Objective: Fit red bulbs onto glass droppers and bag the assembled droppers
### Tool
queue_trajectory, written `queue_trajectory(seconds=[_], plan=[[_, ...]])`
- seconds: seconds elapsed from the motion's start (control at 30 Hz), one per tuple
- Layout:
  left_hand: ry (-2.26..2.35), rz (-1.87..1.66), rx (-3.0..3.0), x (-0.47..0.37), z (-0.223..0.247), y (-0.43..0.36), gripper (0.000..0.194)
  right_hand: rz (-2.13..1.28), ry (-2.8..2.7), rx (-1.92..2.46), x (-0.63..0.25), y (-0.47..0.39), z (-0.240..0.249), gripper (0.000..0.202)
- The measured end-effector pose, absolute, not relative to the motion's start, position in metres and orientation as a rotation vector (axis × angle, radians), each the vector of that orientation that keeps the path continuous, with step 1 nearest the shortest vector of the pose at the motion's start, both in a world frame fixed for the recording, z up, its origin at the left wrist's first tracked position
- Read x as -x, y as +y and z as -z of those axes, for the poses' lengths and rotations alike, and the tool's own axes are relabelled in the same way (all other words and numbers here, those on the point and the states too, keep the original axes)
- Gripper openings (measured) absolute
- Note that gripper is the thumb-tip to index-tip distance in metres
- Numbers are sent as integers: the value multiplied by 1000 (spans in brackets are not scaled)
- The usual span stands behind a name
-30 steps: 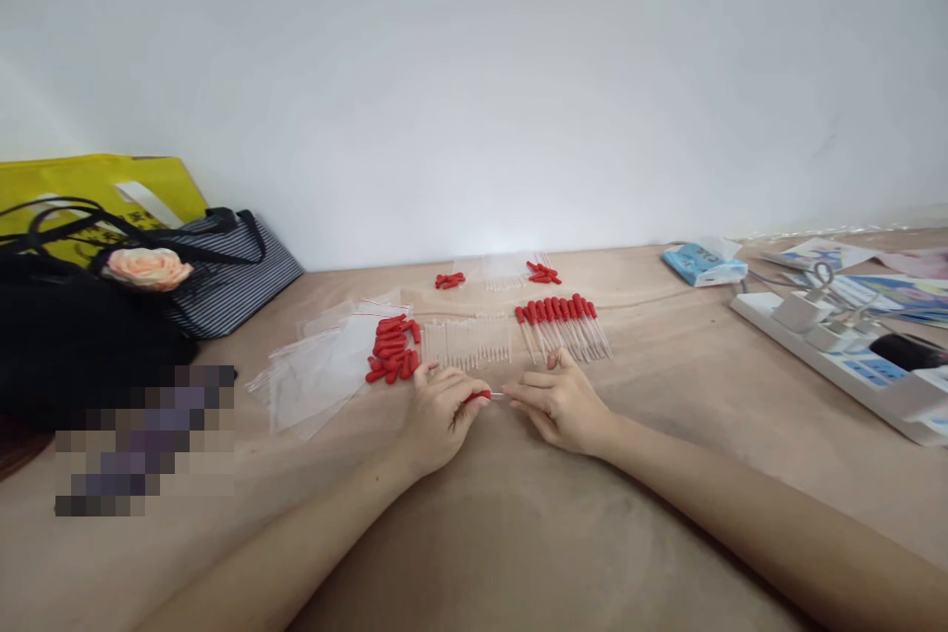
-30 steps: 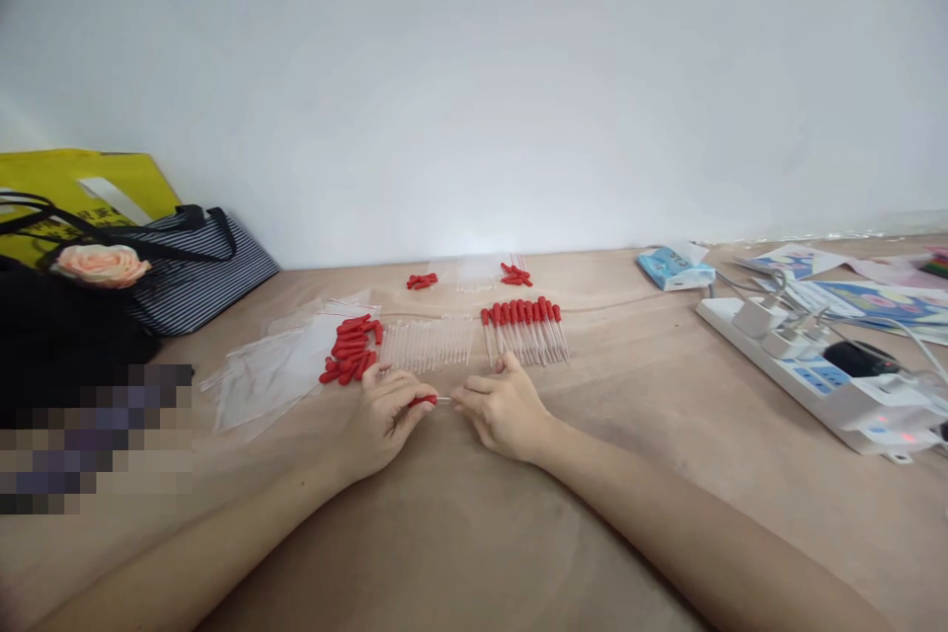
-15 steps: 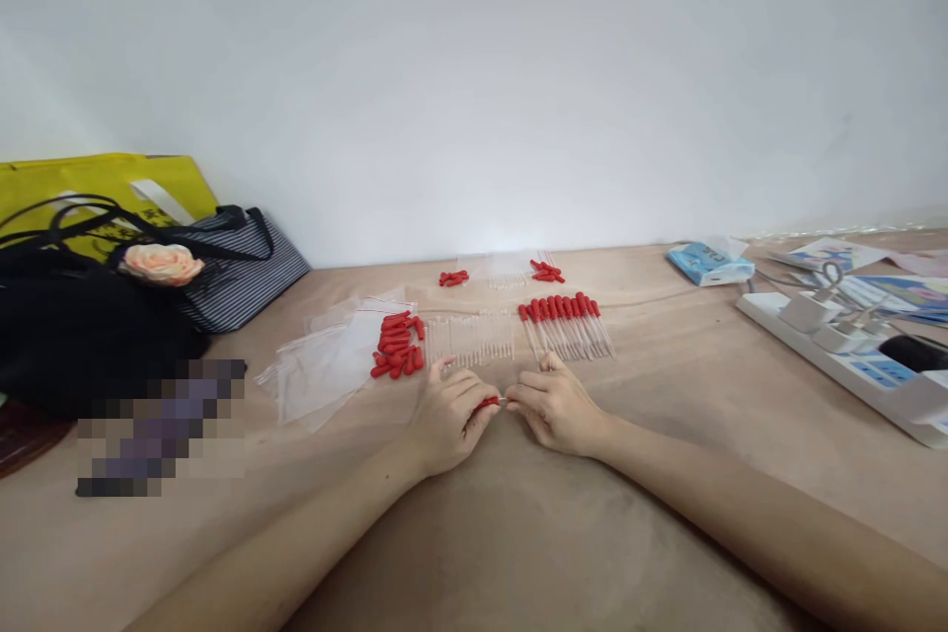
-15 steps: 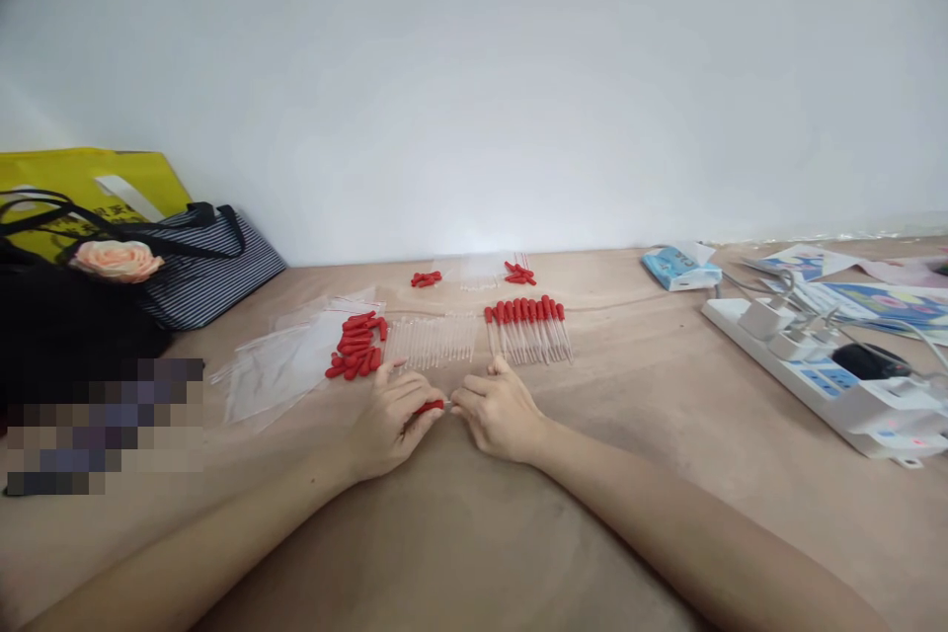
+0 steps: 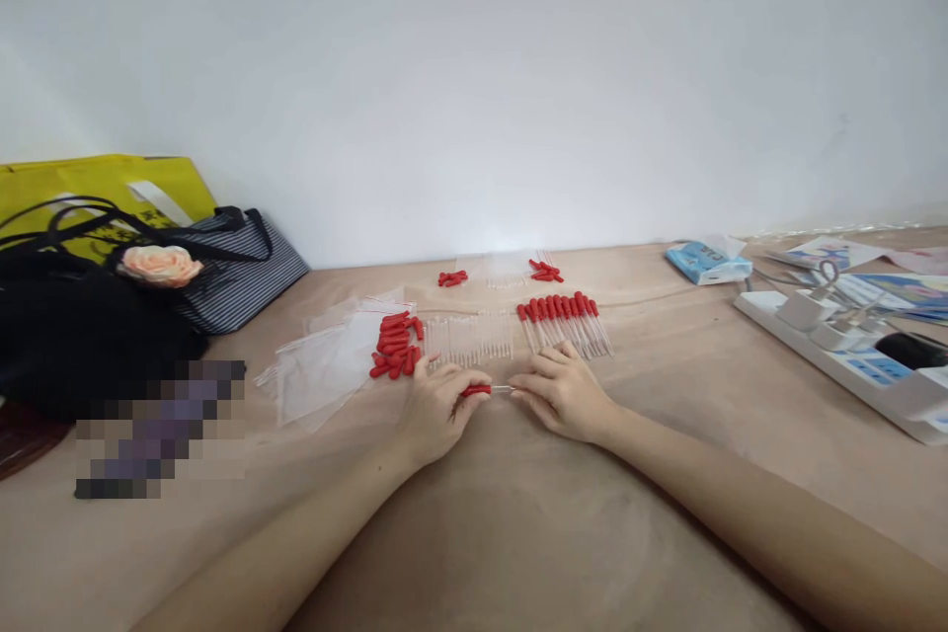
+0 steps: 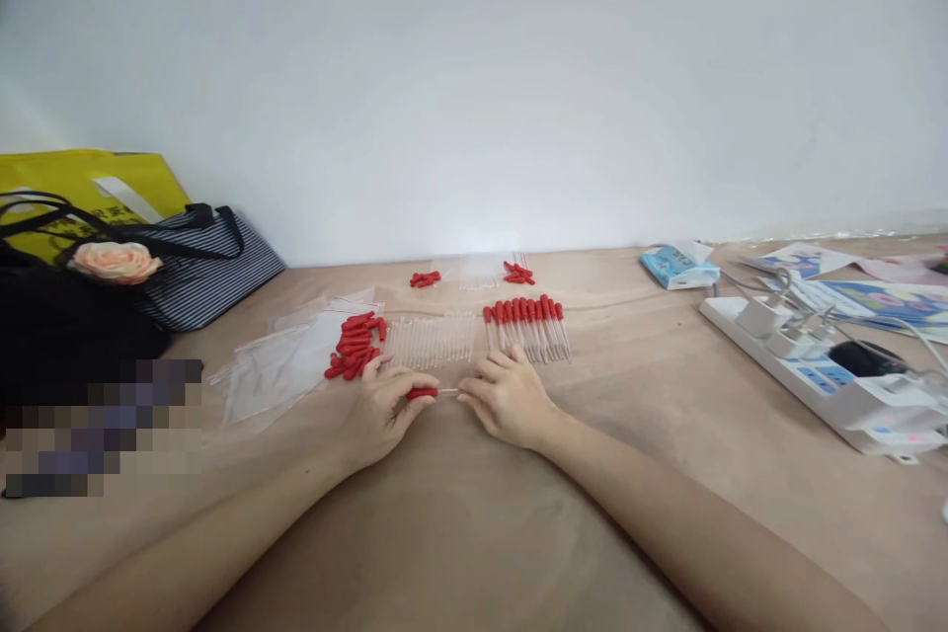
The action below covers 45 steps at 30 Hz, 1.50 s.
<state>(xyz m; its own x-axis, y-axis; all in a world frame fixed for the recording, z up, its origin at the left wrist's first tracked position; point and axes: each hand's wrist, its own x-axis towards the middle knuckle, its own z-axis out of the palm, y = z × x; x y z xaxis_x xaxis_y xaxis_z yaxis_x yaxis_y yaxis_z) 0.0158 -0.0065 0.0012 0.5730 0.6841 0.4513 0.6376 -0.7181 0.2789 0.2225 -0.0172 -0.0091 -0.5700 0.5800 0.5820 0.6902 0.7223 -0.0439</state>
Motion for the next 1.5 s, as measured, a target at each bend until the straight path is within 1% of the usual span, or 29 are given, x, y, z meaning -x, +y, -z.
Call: queue_trajectory(seconds=[0.1, 0.2, 0.3, 0.33, 0.37, 0.47, 0.53, 0.63, 0.83, 1.2, 1.33, 1.4, 1.5], plan=[[1115, -772, -2735, -15, -1, -7, 14, 334, -2424, 963, -220, -21, 9, 20], [1165, -756, -2759, -14, -2, -7, 15, 302, -2441, 1032, -220, -22, 7, 19], [1328, -826, -2737, -8, -1, -4, 39, 136, -2321, 1256, -226, -16, 5, 18], [1387, -851, -2718, -5, -1, -2, 44, 65, -2249, 1358, -229, -11, 4, 18], [1441, -873, -2697, -3, 0, 0, 44, -5, -2171, 1457, -232, -5, 3, 18], [1503, -895, -2670, 1, 1, 3, 34, -128, -1963, 1692, -235, 15, -1, 23], [1478, -880, -2685, 2, 1, 4, 28, -112, -1890, 1818, -232, 27, -4, 26], [1442, -847, -2700, 1, 0, 3, 20, -53, -1847, 1996, -222, 39, -8, 26], [1442, -832, -2687, 1, -1, 3, 11, -32, -1885, 2090, -210, 48, -11, 20], [1553, -805, -2557, 0, 0, 7, 11, 5, -1951, 2040, -208, 48, -10, 20], [1875, -911, -2413, 18, -9, 28, 13, -15, -1955, 2053, -201, 51, -12, 23], [2030, -889, -2341, 32, -14, 40, 15, -47, -1944, 2088, -198, 54, -12, 23], [2131, -814, -2330, 49, -20, 53, 19, -105, -1928, 2136, -194, 59, -13, 25]])
